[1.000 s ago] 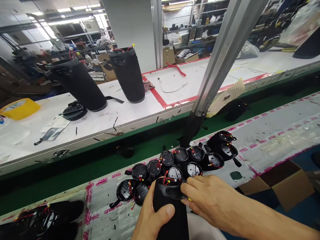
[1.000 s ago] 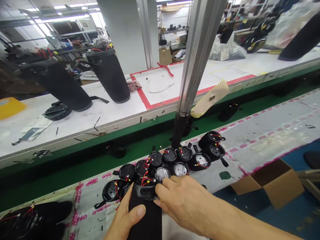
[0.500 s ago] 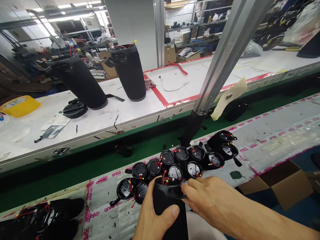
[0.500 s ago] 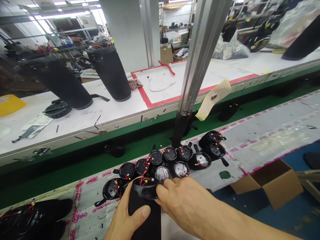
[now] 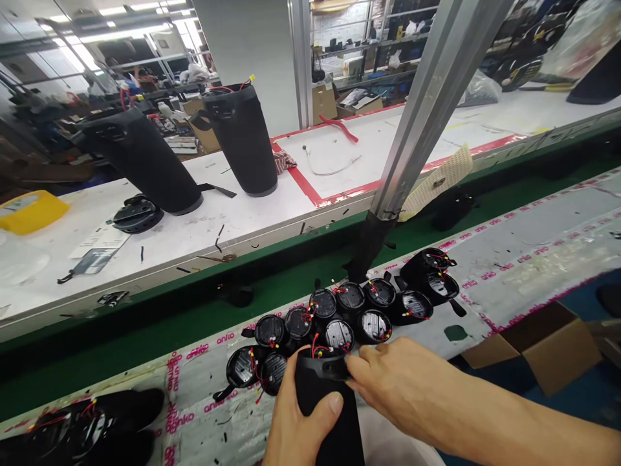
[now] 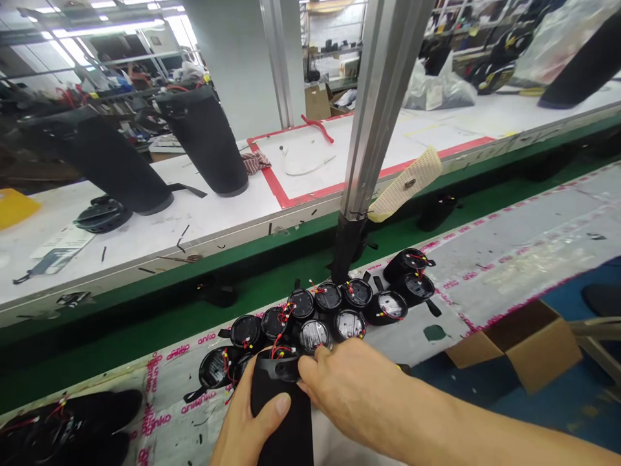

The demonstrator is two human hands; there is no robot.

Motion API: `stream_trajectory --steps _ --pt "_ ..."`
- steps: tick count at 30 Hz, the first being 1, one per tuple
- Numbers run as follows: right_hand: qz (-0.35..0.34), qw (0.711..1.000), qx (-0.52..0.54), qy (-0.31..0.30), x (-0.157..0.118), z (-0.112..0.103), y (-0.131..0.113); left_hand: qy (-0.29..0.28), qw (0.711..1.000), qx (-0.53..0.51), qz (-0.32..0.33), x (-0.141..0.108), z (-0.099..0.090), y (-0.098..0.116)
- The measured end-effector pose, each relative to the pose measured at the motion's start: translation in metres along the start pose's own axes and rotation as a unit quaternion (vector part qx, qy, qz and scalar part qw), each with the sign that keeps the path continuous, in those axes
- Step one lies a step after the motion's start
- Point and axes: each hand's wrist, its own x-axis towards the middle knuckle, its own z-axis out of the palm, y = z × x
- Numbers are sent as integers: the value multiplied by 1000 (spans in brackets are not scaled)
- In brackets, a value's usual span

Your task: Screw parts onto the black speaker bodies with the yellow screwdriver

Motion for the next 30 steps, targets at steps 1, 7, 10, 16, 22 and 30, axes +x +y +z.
stream_trajectory --steps 1,7,10,16,22,30 --pt "-2 1000 0 6 0 1 0 4 1000 8 5 0 0 0" --pt "1 1000 -11 20 -1 9 1 23 1000 15 12 0 4 0" --pt "-4 1000 9 3 1 9 2 11 1000 -27 2 1 5 -1" --pt "0 1000 24 -5 3 4 0 -1 998 -60 -4 3 4 -1" --pt "18 999 25 16 6 4 -3 3 997 -83 -1 3 5 -3" --pt "43 993 111 8 -2 21 10 -77 969 -228 -49 9 0 -10"
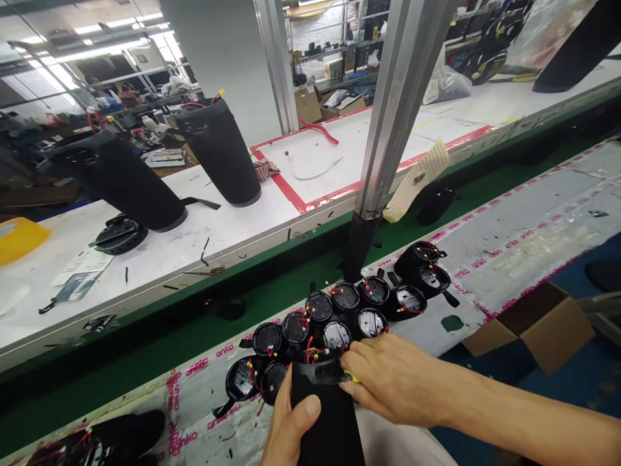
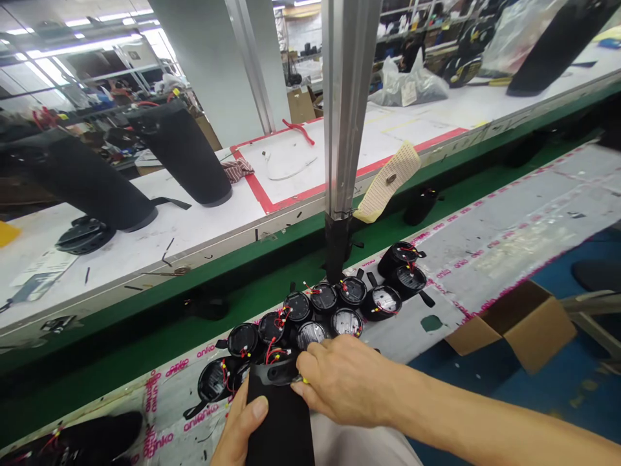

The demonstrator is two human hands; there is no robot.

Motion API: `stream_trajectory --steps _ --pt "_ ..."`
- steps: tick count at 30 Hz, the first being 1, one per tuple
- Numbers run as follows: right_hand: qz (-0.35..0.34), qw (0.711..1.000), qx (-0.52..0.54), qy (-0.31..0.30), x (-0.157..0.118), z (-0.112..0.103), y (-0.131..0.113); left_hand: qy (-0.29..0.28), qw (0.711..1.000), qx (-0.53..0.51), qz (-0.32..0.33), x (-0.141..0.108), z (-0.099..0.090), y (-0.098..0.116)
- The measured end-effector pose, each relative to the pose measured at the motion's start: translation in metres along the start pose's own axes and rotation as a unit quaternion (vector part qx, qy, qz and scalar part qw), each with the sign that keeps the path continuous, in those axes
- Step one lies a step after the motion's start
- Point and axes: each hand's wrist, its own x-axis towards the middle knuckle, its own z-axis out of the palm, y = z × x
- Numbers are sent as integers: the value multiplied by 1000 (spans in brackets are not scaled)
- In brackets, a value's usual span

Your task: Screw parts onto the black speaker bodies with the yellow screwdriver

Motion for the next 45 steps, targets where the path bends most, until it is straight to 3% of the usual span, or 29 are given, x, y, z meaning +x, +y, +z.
stream_trajectory --steps 6,10,15,20,26,37,45 --pt "29 980 180 78 -8 -7 5 -12 993 -93 -66 2 1 6" --pt "59 993 91 42 -4 -20 -1 -16 999 -45 -23 1 5 11" --pt "19 998 -33 41 3 -24 -11 41 996 80 11 0 4 17" --pt "0 998 -48 32 2 -18 -14 76 988 135 27 -4 4 21" --pt "-10 998 -49 35 0 -12 -12 75 983 154 65 -10 13 30" --pt "-16 993 -102 53 -2 -9 -9 83 974 201 61 -8 13 29" --pt "-14 989 -145 35 -6 -10 -13 133 950 274 70 -10 20 24"
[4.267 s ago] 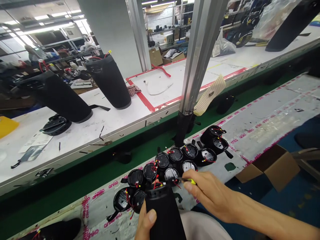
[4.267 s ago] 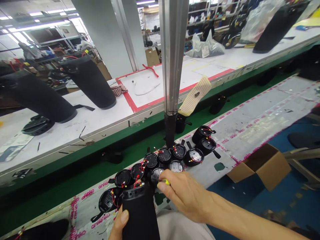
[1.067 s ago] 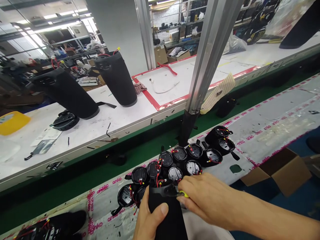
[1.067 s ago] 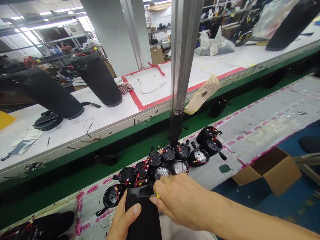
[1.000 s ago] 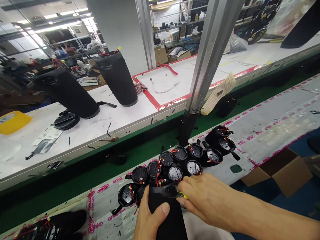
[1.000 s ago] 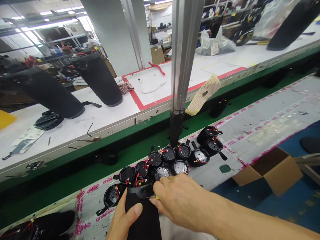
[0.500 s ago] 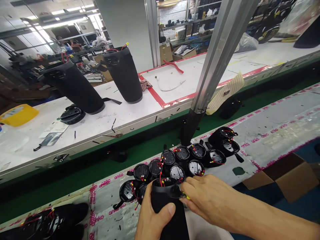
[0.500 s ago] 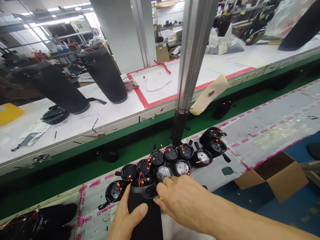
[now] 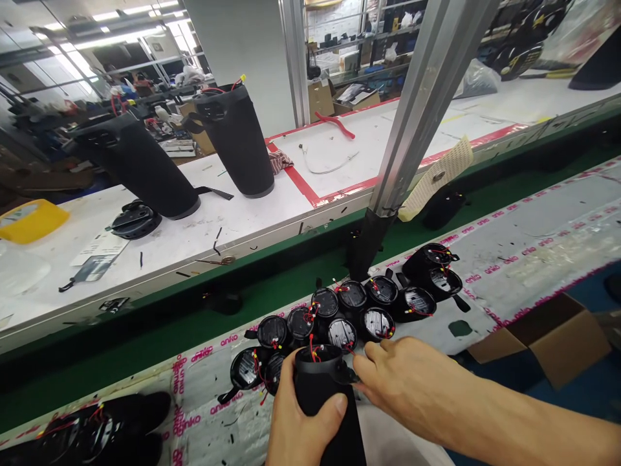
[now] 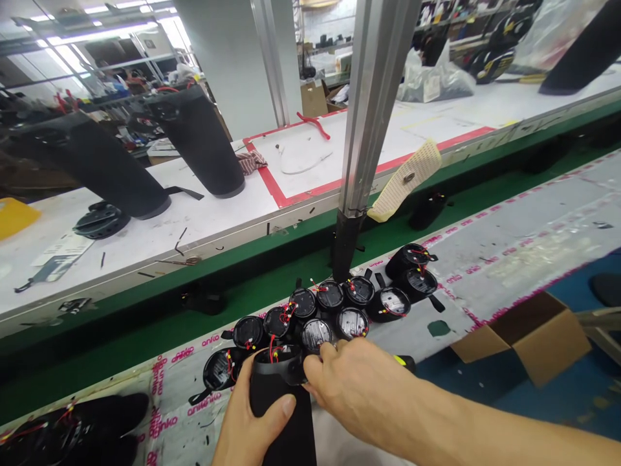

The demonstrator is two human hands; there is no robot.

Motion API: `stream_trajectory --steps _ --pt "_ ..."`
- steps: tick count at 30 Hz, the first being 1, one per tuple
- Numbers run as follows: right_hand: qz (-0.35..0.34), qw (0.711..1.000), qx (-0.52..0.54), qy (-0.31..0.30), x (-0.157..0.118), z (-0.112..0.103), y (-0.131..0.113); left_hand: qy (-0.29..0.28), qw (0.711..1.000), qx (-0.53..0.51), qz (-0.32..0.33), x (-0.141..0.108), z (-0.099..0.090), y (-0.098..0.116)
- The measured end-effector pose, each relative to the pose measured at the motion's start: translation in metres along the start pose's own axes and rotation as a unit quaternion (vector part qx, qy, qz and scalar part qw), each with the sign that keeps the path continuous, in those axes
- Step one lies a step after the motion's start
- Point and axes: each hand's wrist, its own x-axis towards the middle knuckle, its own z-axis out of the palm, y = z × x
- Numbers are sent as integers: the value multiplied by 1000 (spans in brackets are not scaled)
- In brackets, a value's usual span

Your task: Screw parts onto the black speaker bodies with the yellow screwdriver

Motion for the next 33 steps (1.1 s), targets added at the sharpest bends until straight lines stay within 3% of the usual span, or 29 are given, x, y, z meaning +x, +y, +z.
stream_trajectory --steps 13,17,21,24,27,30,33 --pt "-65 995 -20 -70 -2 5 -6 103 988 118 17 1 8 -14" --pt "-64 995 -15 -69 1 7 -5 86 992 95 18 3 6 -14" --pt "-38 996 36 -72 10 6 5 34 999 8 19 6 2 -14" --pt "-25 987 144 -69 14 -1 15 -7 996 -88 2 7 0 -16" --pt "61 968 242 -37 11 -7 19 -36 985 -166 -30 6 -1 -20" --pt "129 965 227 -26 5 -6 13 -17 987 -157 -42 6 -4 -24" --pt "117 974 196 -16 1 0 -3 17 991 -130 -31 7 -7 -25"
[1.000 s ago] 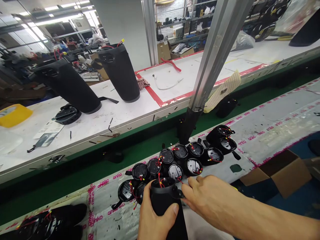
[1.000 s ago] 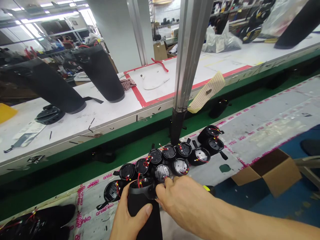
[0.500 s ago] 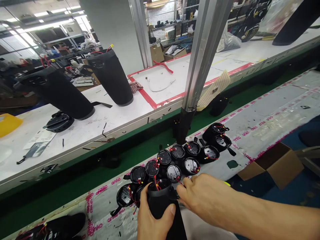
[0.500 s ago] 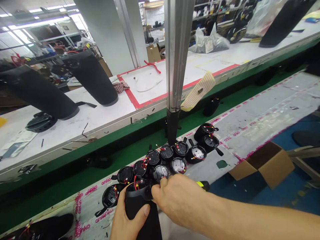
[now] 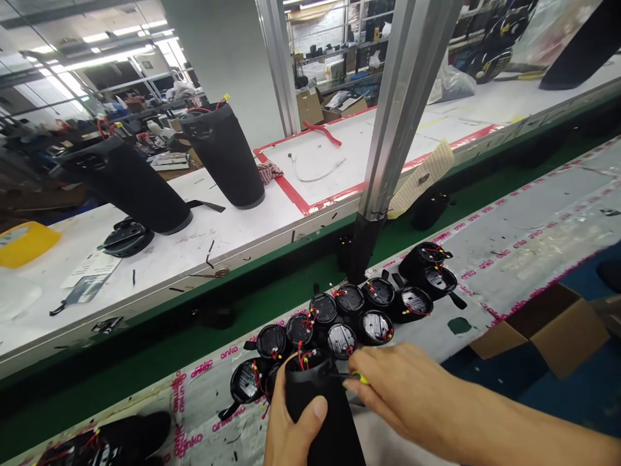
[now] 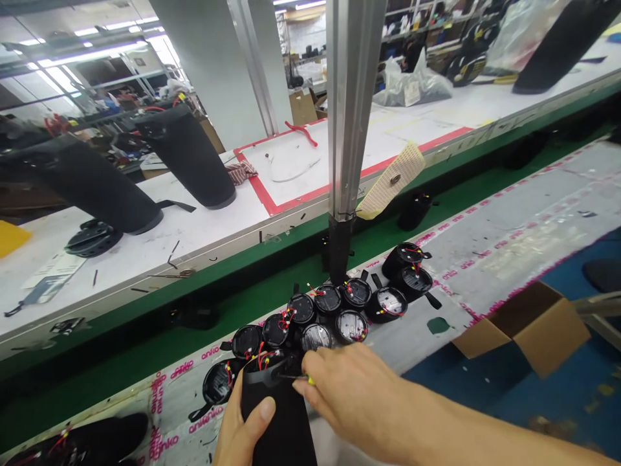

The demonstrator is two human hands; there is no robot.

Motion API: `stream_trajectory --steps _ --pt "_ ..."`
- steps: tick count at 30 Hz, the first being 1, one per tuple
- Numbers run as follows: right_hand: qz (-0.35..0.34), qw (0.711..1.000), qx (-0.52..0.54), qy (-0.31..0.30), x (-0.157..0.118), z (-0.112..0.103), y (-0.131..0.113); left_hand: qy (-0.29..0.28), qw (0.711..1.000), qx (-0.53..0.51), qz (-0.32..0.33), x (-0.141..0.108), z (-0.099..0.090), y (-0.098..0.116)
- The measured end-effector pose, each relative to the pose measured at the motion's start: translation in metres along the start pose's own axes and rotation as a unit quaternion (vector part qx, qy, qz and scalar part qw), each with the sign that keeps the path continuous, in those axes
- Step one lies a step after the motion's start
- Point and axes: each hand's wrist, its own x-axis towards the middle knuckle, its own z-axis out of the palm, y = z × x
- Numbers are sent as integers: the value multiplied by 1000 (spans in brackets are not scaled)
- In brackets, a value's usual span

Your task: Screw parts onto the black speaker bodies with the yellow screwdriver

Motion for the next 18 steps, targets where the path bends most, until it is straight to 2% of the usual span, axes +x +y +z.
stream_trajectory --steps 7,14,18 --pt "-19 997 -70 25 2 18 -17 7 1000 -9 -6 -2 1 3" --pt "-44 995 -88 26 5 20 -15 -8 999 47 -2 3 -7 5" --pt "-75 990 -111 31 9 14 -9 -7 997 76 21 3 -5 9"
